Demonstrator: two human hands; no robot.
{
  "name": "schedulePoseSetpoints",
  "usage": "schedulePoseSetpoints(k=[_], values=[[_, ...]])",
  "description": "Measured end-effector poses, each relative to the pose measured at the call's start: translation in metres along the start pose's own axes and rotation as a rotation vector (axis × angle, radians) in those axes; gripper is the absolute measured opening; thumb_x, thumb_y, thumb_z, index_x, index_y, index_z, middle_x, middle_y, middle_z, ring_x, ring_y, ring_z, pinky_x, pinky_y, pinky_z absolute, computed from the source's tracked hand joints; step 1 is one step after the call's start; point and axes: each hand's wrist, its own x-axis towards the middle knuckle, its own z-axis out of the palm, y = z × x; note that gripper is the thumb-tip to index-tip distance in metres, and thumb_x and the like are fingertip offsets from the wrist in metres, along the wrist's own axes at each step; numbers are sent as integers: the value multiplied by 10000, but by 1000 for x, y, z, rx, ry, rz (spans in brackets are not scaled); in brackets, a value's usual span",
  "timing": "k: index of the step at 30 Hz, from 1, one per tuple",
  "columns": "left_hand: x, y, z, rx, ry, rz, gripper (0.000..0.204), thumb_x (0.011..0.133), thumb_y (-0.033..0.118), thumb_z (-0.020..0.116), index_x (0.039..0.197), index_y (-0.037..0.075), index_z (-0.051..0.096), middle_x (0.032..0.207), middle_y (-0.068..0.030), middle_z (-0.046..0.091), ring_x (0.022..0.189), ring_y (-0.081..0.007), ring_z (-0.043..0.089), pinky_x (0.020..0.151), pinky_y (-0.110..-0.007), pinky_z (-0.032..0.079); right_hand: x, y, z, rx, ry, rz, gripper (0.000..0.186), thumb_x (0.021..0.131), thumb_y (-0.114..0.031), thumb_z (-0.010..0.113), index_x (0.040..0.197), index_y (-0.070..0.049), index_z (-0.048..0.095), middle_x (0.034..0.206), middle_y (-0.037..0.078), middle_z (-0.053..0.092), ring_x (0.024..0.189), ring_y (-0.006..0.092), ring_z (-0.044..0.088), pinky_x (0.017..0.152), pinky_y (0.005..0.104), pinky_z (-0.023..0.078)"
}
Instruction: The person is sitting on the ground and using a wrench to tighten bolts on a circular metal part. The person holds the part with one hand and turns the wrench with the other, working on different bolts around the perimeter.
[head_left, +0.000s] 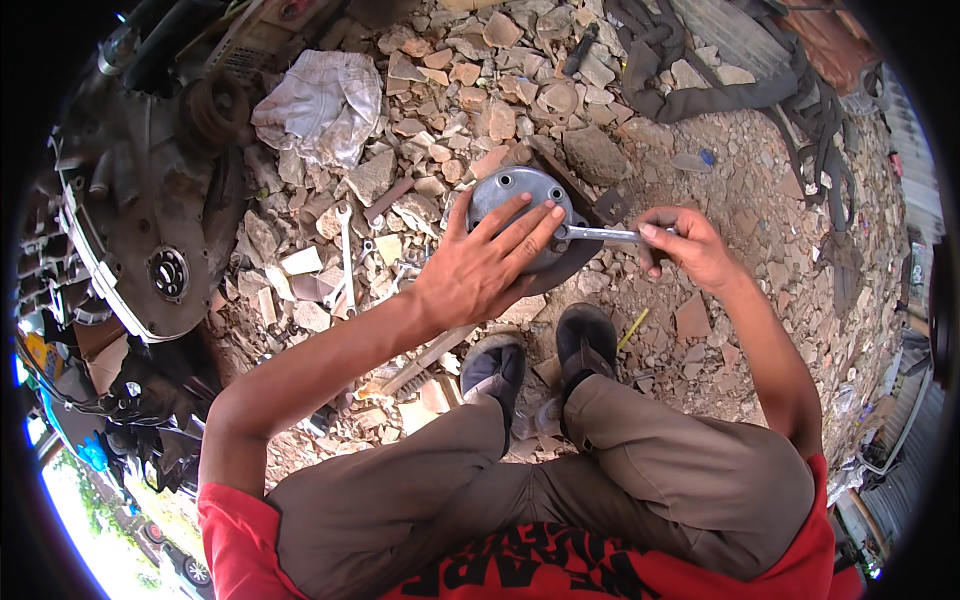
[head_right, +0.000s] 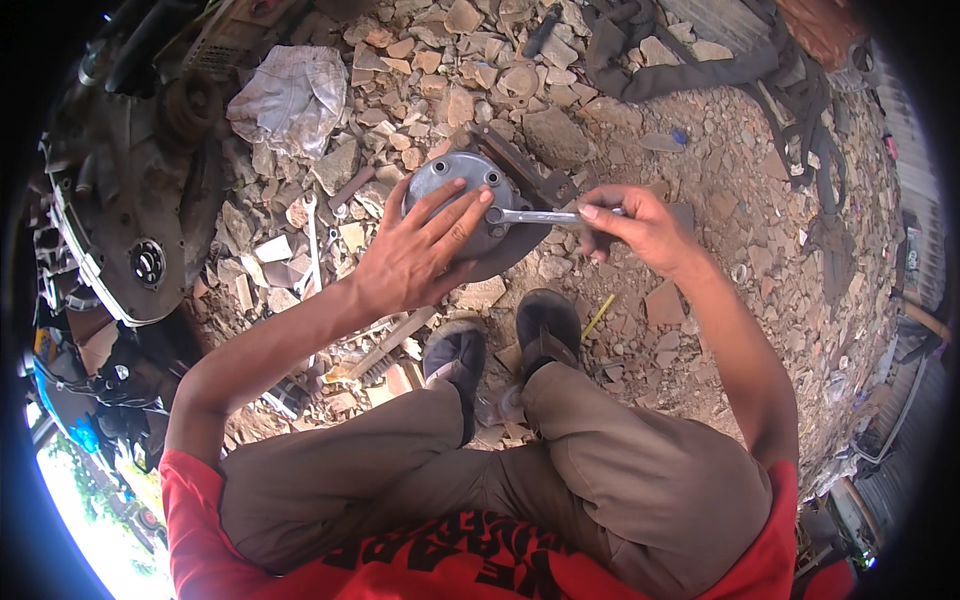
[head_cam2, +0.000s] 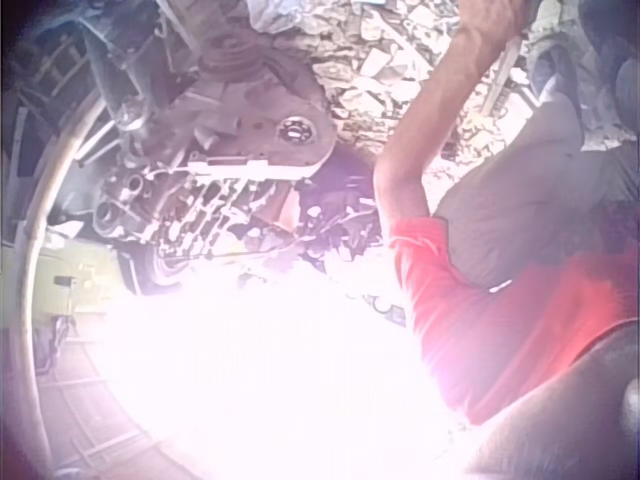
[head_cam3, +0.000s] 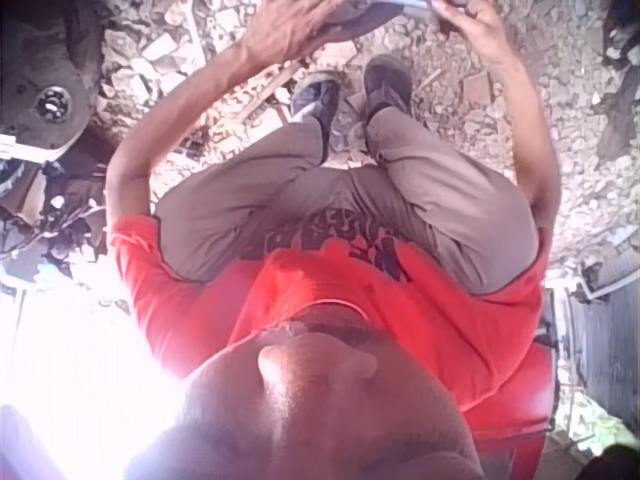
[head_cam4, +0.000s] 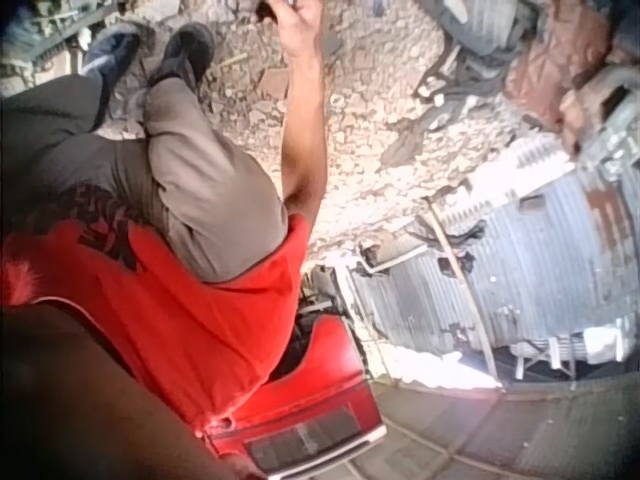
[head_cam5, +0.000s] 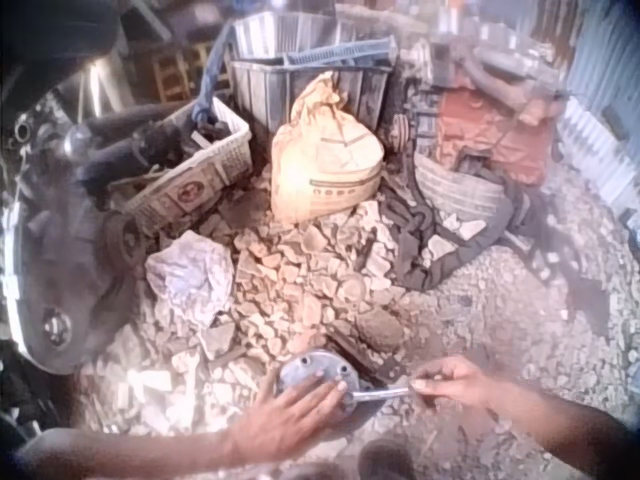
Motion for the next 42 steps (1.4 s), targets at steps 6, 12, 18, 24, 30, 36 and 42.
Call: schedulePoseSetpoints(k=[6, 12, 18, 24, 30, 36, 42], values=[[-5, -11, 8, 55, 67, 94, 849, 865, 404, 705, 1576, 193, 293, 1570, -26, 387, 1458, -249, 345, 1195, -630, 169, -25, 13, 28, -22, -71, 106, 257, 1050, -196, 540, 1138, 29, 628, 939, 126, 738, 753, 143, 678, 699, 278, 539], [-4, -12, 10, -5, 90, 100, 767, 897, 384, 663, 1556, 180, 325, 1556, -23, 399, 1418, -256, 388, 1160, -665, 178, -44, 26, 51, 129, -247, 196, 259, 1059, -199, 532, 1177, 25, 582, 966, 147, 742, 800, 139, 679, 747, 281, 532], [-5, -10, 8, 26, 82, 102, 791, 872, 383, 685, 1546, 159, 338, 1550, -24, 409, 1415, -256, 388, 1158, -662, 183, -40, 33, 83, 256, -263, 147, 217, 1052, -181, 551, 1133, 20, 554, 938, 125, 726, 876, 137, 680, 787, 275, 527], [-5, -11, 8, -2, 90, 99, 775, 864, 386, 692, 1530, 163, 364, 1557, -27, 397, 1417, -256, 383, 1156, -657, 195, -30, 27, 94, 223, -296, 170, 220, 1040, -167, 576, 1127, 29, 532, 882, 91, 711, 784, 131, 681, 719, 274, 532], [-4, -10, 6, 48, 80, 115, 765, 873, 404, 683, 1544, 235, 358, 1538, -24, 414, 1413, -262, 386, 1145, -663, 213, -16, 31, 109, 110, -311, 162, 282, 1019, -211, 621, 1125, 35, 532, 847, 79, 701, 679, 122, 673, 623, 276, 525], [-5, -9, 8, 33, 93, 103, 731, 878, 421, 679, 1536, 315, 377, 1541, -29, 404, 1406, -268, 390, 1129, -678, 237, -7, 36, 116, 163, -320, 198, 292, 1014, -240, 630, 1128, 23, 572, 849, 72, 698, 663, 135, 681, 592, 273, 519], [-3, -7, 3, 101, 22, 92, 734, 872, 458, 701, 1528, 380, 381, 1576, -13, 371, 1442, -269, 362, 1173, -662, 201, 1, 55, 110, 193, -337, 244, 260, 1023, -202, 608, 1117, 37, 651, 905, 64, 710, 767, 135, 676, 640, 280, 544]])
